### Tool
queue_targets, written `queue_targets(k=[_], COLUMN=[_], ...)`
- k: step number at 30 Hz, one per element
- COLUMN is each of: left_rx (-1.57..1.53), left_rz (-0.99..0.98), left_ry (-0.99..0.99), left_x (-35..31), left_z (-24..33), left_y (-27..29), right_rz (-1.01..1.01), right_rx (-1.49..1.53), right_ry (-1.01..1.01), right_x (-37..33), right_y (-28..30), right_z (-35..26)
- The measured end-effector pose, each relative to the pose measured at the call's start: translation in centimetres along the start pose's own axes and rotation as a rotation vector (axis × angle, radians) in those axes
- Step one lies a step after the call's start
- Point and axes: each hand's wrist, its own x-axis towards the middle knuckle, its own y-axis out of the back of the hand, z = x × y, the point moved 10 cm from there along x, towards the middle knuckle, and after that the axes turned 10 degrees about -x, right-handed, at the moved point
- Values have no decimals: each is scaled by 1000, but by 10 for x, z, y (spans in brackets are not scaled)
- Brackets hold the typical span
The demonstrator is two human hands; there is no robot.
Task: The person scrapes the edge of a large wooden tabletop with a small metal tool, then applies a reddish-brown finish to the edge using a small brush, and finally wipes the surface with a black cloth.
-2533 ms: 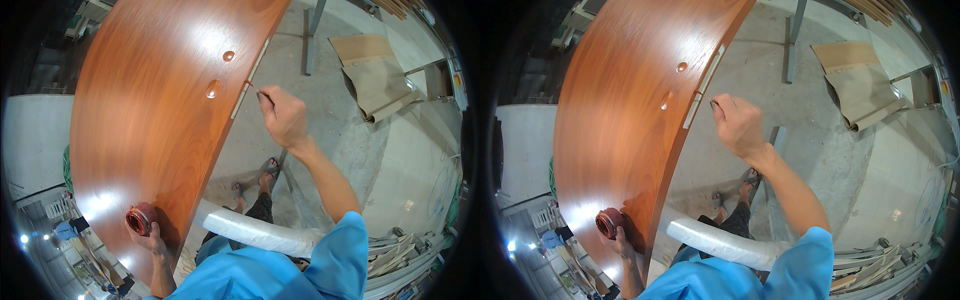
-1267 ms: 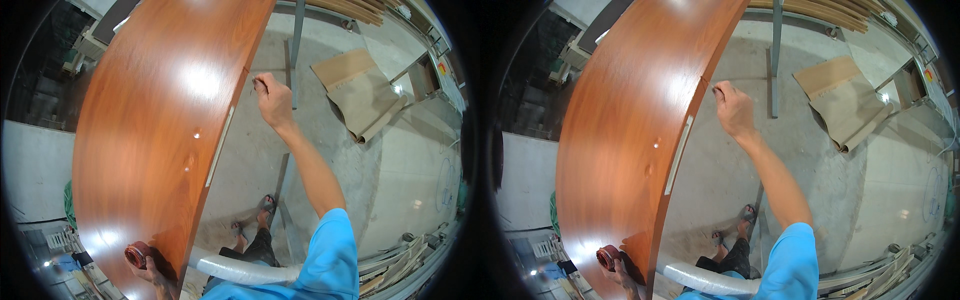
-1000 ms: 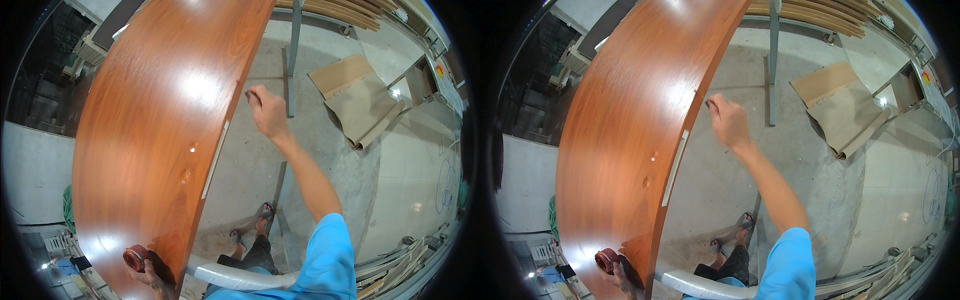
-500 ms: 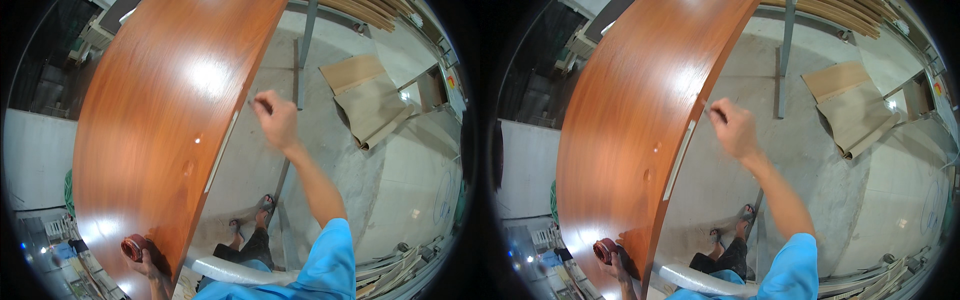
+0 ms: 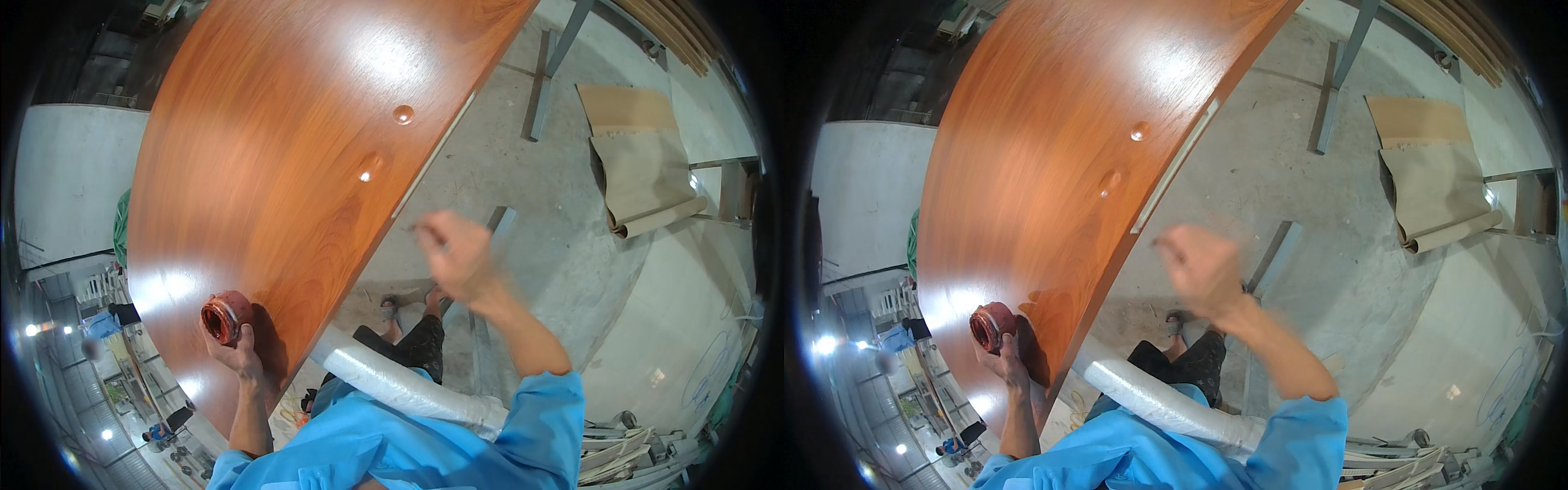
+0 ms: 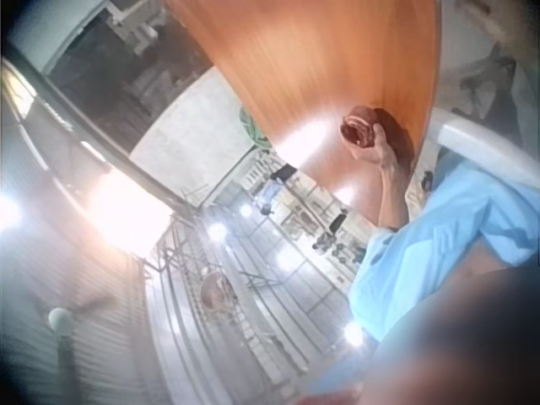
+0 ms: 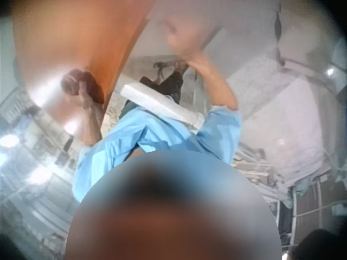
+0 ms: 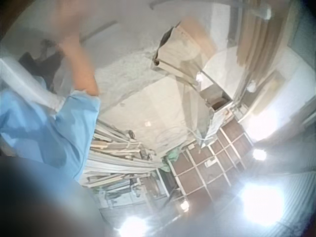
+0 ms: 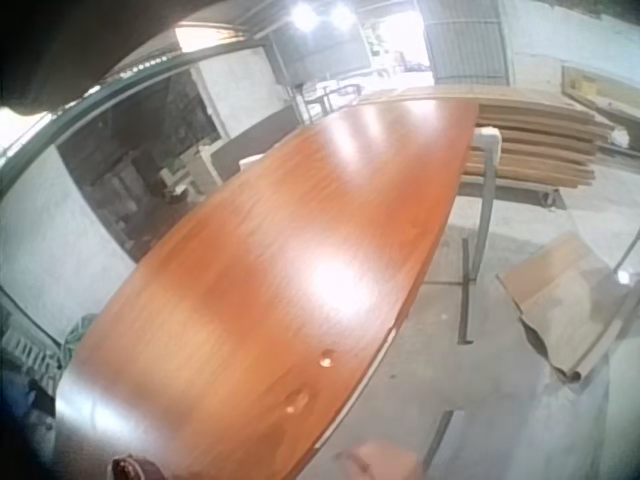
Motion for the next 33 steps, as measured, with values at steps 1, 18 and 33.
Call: queue_targets(k=[1,18,33], left_rx=[-22,-75,-204], left_rz=[-13,-104,-120], left_ry=[4,-60,-30], left_x=[0,2,-3], left_z=[0,16,22], left_y=[-2,-12,-16], right_rz=[-25,-74,190], right_rx=[-21,51,-28], right_ry=[144,11,220], right_x=[-6,-46,-33], right_y=[-6,-43,-16], right_z=[-21,-33,-75])
